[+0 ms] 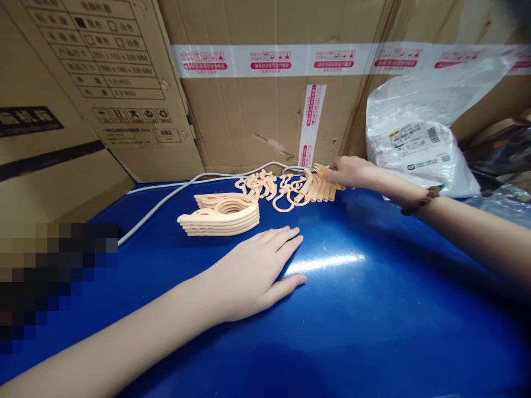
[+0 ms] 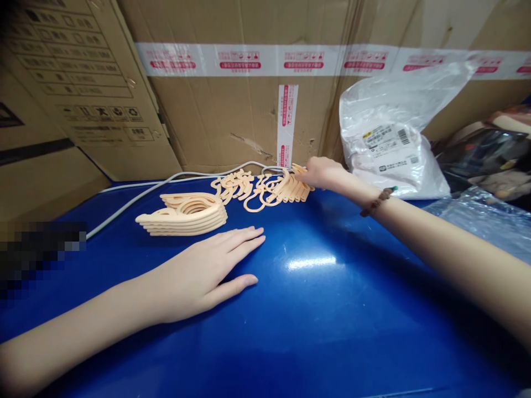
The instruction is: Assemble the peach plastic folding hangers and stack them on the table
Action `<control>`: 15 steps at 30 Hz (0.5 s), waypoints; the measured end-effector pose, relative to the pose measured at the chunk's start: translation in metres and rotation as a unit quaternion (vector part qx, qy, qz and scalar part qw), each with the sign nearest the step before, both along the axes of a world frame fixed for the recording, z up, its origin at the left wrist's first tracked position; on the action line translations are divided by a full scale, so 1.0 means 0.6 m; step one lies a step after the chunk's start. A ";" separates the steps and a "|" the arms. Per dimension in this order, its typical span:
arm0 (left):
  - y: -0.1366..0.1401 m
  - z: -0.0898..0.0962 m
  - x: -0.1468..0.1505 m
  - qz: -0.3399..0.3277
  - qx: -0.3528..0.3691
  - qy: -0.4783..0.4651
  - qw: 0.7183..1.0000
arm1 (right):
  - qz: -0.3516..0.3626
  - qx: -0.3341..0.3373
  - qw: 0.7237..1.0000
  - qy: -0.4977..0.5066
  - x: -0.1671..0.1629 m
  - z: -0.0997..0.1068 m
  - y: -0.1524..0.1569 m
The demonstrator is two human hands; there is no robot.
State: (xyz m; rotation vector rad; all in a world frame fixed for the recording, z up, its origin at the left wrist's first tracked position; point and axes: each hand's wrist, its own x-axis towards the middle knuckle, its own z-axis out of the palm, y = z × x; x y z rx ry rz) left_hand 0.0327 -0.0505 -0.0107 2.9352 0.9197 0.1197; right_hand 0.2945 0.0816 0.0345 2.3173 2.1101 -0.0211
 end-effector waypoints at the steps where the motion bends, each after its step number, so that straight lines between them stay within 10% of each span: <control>1: 0.000 0.000 0.000 0.000 -0.001 -0.001 1.000 | 0.002 0.016 1.000 0.002 0.002 0.004 -0.003; 6: 0.000 -0.002 0.000 -0.001 0.000 -0.007 1.000 | 0.103 0.114 0.988 0.026 0.002 0.016 -0.055; 15: -0.002 -0.003 0.002 -0.021 0.070 -0.089 0.993 | 0.319 0.075 0.945 -0.017 -0.012 -0.023 -0.193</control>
